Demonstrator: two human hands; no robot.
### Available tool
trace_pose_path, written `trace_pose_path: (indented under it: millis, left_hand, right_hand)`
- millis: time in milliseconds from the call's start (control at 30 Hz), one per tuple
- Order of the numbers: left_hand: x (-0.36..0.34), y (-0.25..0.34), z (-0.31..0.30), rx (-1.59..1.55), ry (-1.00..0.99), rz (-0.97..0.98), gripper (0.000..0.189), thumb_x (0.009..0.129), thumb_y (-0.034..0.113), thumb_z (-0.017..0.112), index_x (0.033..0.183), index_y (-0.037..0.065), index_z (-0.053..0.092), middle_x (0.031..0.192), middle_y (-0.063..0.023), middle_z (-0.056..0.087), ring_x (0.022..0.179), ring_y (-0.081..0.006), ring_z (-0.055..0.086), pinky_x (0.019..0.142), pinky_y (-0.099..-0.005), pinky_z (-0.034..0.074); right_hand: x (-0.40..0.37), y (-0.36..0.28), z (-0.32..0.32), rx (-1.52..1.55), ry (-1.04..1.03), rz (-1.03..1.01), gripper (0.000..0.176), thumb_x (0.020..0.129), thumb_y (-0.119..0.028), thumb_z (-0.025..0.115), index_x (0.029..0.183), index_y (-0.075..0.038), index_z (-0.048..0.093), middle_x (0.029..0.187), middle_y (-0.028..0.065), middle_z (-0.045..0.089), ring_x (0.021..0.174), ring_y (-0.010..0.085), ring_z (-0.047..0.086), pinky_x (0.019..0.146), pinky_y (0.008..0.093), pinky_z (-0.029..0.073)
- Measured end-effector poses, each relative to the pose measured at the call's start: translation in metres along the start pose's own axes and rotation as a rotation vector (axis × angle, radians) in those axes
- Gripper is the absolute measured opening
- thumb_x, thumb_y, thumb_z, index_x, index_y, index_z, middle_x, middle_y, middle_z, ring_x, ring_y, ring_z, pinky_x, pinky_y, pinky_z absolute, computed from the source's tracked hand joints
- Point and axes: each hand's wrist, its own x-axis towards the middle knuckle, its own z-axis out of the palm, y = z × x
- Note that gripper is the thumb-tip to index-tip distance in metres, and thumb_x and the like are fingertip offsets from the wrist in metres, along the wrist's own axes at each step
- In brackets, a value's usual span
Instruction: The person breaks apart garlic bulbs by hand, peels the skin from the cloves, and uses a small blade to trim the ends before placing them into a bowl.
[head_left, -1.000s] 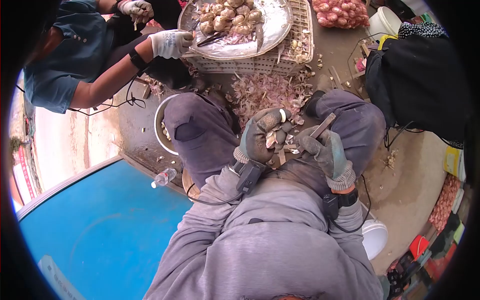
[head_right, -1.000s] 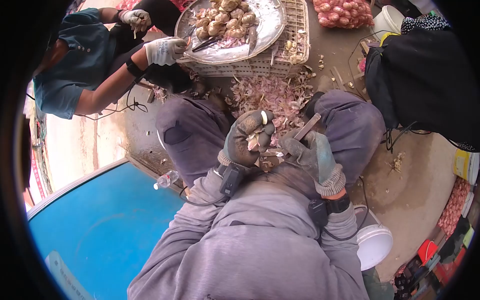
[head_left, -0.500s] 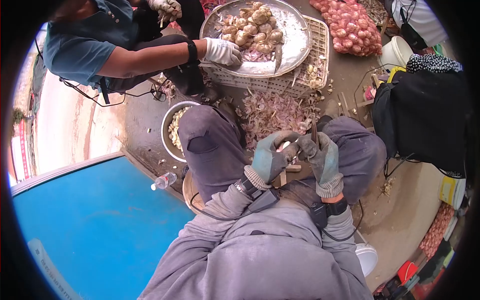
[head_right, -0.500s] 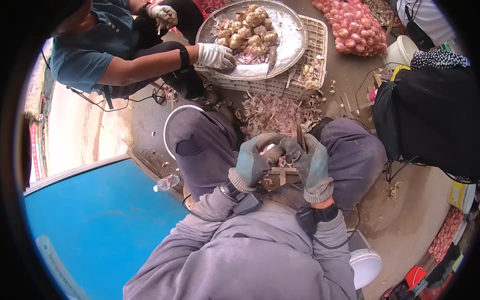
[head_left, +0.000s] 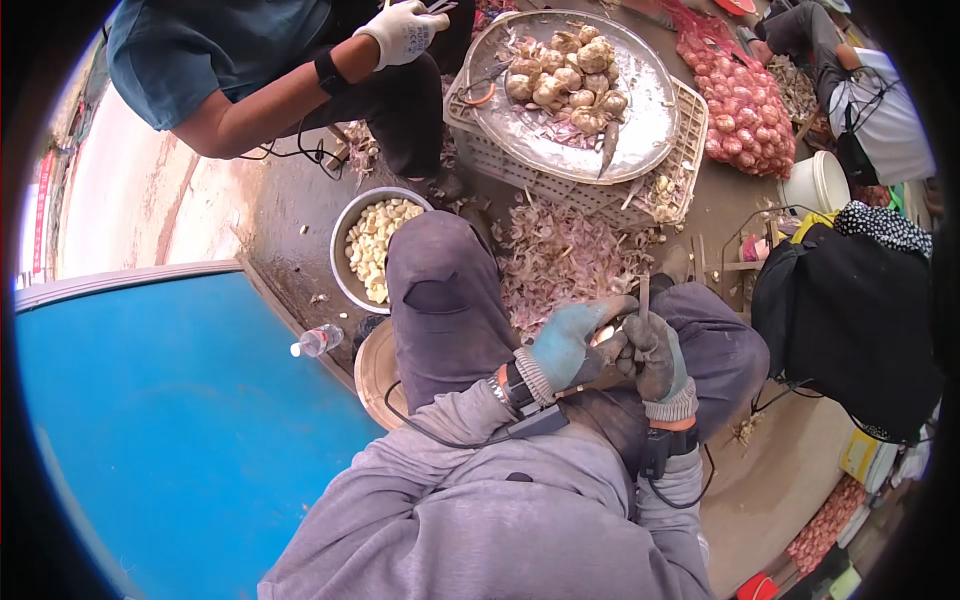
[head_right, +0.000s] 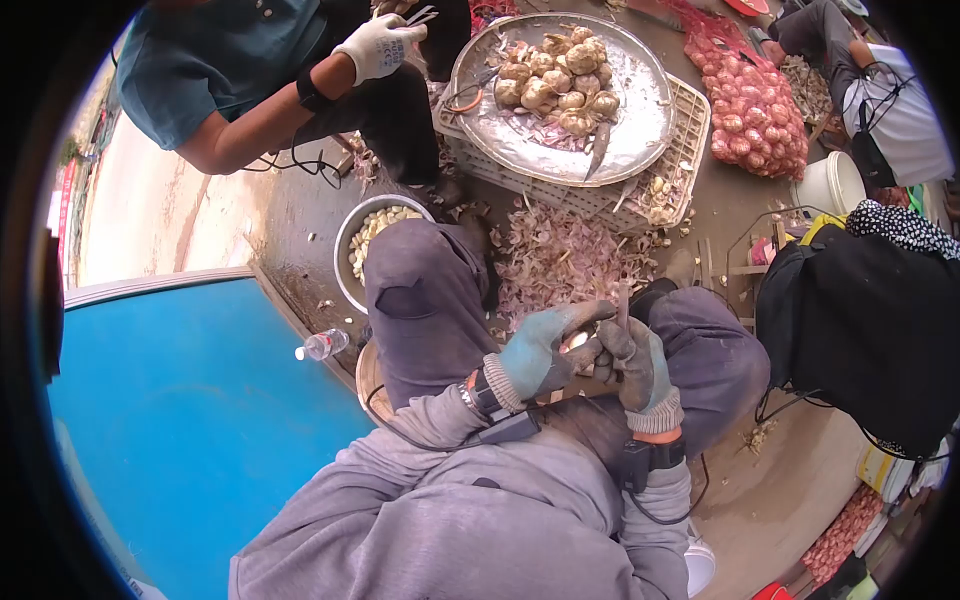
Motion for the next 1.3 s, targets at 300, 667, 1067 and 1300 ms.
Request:
trace_pose_path:
  millis: [300,667,1067,1300]
  left_hand:
    - [0.007,0.006,-0.02,-0.671,0.364,-0.352,0.036,0.095,0.018,0.069,0.126,-0.001,0.063,0.094,-0.008,0.068,0.069,-0.0095,0.062,0.057,-0.0209,0.049]
    - [0.013,-0.006,-0.032,-0.914,0.186,-0.304,0.049,0.107,0.034,0.051,0.127,-0.01,0.055,0.083,-0.0123,0.064,0.054,-0.0129,0.059,0.043,-0.024,0.047]
    - [0.01,-0.013,-0.001,-1.154,0.035,-0.514,0.057,0.107,0.049,0.044,0.126,-0.003,0.057,0.093,-0.0133,0.069,0.063,-0.0167,0.065,0.049,-0.0288,0.051]
    - [0.004,-0.025,0.0,-0.621,-0.02,-0.309,0.041,0.111,0.036,0.039,0.105,0.002,0.061,0.067,-0.0041,0.06,0.048,-0.0108,0.053,0.042,-0.0233,0.04]
  right_hand:
    - [0.087,-0.038,-0.001,0.064,0.063,-0.072,0.038,0.098,-0.042,0.064,0.1,-0.004,0.064,0.078,0.0036,0.065,0.058,0.0067,0.055,0.047,0.0209,0.038]
    - [0.075,-0.088,0.017,0.093,0.068,-0.315,0.044,0.097,-0.034,0.069,0.122,0.002,0.063,0.098,0.0063,0.072,0.07,0.0069,0.064,0.058,0.0191,0.048]
    - [0.007,0.003,0.025,-0.164,0.138,-0.409,0.04,0.087,-0.007,0.077,0.125,0.003,0.067,0.107,0.0097,0.072,0.094,0.0165,0.067,0.083,0.031,0.055]
    - [-0.004,0.013,0.022,0.162,0.232,-0.379,0.032,0.091,-0.006,0.074,0.119,0.008,0.066,0.101,0.0093,0.073,0.084,0.0117,0.066,0.077,0.0261,0.055]
